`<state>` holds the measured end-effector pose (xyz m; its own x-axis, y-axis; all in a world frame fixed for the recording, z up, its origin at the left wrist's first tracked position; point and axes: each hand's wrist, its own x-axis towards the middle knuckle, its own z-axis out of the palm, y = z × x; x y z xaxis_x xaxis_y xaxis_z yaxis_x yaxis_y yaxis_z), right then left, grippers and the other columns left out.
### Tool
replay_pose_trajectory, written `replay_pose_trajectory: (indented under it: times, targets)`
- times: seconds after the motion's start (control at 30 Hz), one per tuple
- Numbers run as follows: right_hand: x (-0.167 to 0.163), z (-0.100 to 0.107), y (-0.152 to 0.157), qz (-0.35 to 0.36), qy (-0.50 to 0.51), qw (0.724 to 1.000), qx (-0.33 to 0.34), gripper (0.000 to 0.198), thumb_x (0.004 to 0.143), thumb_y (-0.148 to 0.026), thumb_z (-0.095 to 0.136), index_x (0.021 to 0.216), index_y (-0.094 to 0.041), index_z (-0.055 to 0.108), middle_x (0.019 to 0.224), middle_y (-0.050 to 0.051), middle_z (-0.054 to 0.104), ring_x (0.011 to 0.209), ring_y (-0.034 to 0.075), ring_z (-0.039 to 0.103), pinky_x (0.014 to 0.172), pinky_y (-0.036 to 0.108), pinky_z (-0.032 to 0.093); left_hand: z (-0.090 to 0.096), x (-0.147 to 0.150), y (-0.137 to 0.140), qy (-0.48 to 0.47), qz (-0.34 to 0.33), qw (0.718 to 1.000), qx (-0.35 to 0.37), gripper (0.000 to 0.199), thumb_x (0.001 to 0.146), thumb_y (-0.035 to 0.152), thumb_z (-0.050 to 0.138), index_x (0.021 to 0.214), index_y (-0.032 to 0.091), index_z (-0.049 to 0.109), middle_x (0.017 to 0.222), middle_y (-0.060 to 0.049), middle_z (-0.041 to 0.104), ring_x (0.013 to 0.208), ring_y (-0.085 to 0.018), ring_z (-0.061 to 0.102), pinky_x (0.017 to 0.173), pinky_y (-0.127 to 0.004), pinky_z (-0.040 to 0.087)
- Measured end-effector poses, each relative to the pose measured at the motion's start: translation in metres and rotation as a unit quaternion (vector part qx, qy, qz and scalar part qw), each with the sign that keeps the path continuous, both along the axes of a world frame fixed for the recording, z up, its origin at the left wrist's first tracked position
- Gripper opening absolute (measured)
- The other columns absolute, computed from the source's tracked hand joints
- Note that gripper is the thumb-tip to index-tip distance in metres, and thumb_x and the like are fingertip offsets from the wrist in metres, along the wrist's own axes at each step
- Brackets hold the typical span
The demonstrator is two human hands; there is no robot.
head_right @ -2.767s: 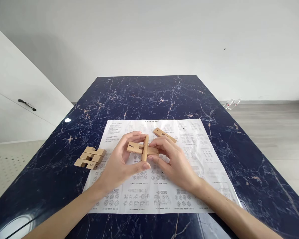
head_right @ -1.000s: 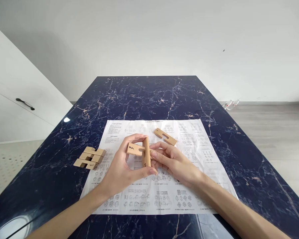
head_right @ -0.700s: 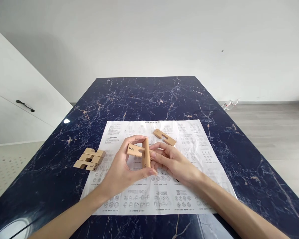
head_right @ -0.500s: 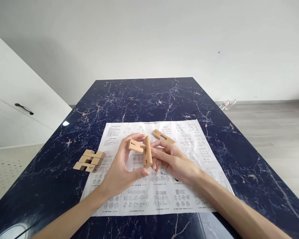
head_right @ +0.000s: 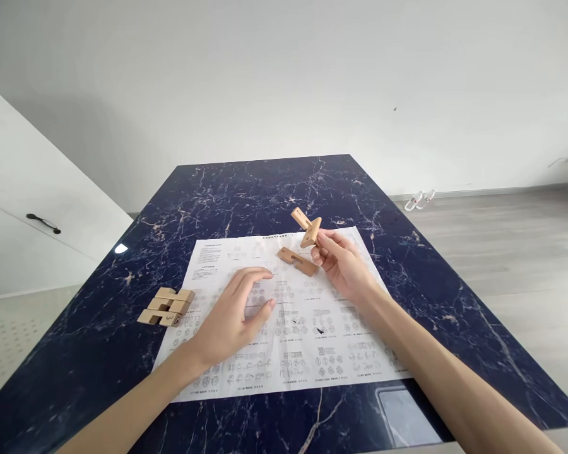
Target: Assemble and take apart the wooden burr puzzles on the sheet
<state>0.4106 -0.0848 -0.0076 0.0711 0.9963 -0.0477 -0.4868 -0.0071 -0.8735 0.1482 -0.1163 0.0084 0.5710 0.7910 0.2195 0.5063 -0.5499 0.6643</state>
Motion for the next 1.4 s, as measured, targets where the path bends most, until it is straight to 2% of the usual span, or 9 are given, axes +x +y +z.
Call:
replay_pose_trajectory:
  times: [0.17,0.3,0.47,0.67,0.87,1.0,1.13,1.27,1.4]
  targets:
    - [-0.001,-0.004,0.004,0.018,0.021,1.000,-0.004,0.029,0.083,-0.040,0.093,0.088,-0.019,0.074,0.080,-0.001,0.063,0.061,0.008,0.051,0.054,0.020,0.048,-0.005,0.008,0.006,0.048,-0.044,0.992,0.105,0.033,0.107,0.024,0.057,0.139,0.025,0.048,0.144,-0.011,0.059,0.141,-0.030,0.055,0.117,-0.051,0.051]
    - [0.000,-0.006,0.006,0.019,0.028,0.999,0.008,0.032,0.081,-0.042,0.094,0.086,-0.019,0.072,0.083,-0.001,0.065,0.061,0.007,0.051,0.054,0.021,0.048,-0.006,0.028,0.031,0.099,-0.069,0.975,0.187,0.039,0.108,0.017,0.052,0.146,0.022,0.046,0.154,-0.013,0.057,0.151,-0.031,0.046,0.122,-0.054,0.044]
    - [0.000,-0.008,0.007,0.018,0.033,0.999,0.011,0.033,0.079,-0.041,0.095,0.087,-0.018,0.072,0.081,-0.001,0.065,0.060,0.007,0.049,0.052,0.021,0.046,-0.008,0.050,0.059,0.140,-0.060,0.971,0.182,0.027,0.106,0.032,0.065,0.128,0.018,0.058,0.133,-0.012,0.068,0.131,-0.033,0.059,0.109,-0.050,0.050]
    - [-0.001,-0.008,0.007,0.027,0.030,0.999,0.006,0.032,0.081,-0.041,0.093,0.089,-0.017,0.074,0.080,-0.001,0.063,0.061,0.008,0.048,0.052,0.021,0.045,-0.016,0.046,0.044,0.155,-0.037,0.972,0.174,0.018,0.104,0.032,0.067,0.108,0.016,0.060,0.112,-0.011,0.066,0.106,-0.030,0.064,0.090,-0.044,0.055]
    - [-0.002,-0.006,0.004,0.039,0.017,0.999,0.003,0.032,0.081,-0.042,0.093,0.089,-0.018,0.074,0.076,-0.002,0.058,0.060,0.008,0.048,0.052,0.020,0.045,-0.021,0.026,0.036,0.097,-0.023,0.987,0.125,0.011,0.110,0.026,0.053,0.103,0.019,0.057,0.111,-0.009,0.065,0.101,-0.027,0.061,0.087,-0.043,0.053]
    - [-0.003,-0.003,0.002,0.037,0.013,0.999,-0.004,0.032,0.082,-0.043,0.093,0.090,-0.018,0.075,0.075,-0.002,0.057,0.060,0.008,0.048,0.052,0.019,0.045,-0.010,0.021,0.034,-0.028,-0.015,0.999,0.019,0.022,0.112,0.035,0.048,0.099,0.021,0.058,0.100,-0.005,0.066,0.087,-0.022,0.062,0.078,-0.037,0.051]
    - [-0.006,0.000,-0.002,0.053,0.015,0.998,-0.029,0.032,0.079,-0.040,0.095,0.091,-0.018,0.076,0.073,-0.002,0.058,0.059,0.008,0.048,0.052,0.018,0.047,0.004,0.023,0.023,-0.177,0.005,0.976,-0.123,0.031,0.113,0.045,0.044,0.099,0.021,0.057,0.088,-0.002,0.066,0.073,-0.016,0.058,0.067,-0.031,0.045]
    - [-0.016,0.001,-0.010,0.100,0.038,0.992,-0.061,0.030,0.081,-0.036,0.096,0.095,-0.017,0.078,0.072,-0.002,0.060,0.060,0.008,0.052,0.054,0.014,0.052,0.008,0.025,0.012,-0.241,0.014,0.956,-0.167,0.036,0.114,0.049,0.042,0.092,0.021,0.051,0.081,0.001,0.056,0.066,-0.013,0.046,0.064,-0.030,0.039]
    - [-0.026,-0.002,-0.018,0.120,0.063,0.988,-0.080,0.025,0.086,-0.029,0.091,0.102,-0.016,0.078,0.079,0.001,0.066,0.065,0.009,0.059,0.062,0.014,0.058,0.004,0.028,0.006,-0.268,-0.021,0.942,-0.202,0.035,0.115,0.049,0.036,0.099,0.021,0.051,0.082,0.001,0.052,0.068,-0.014,0.043,0.066,-0.032,0.038]
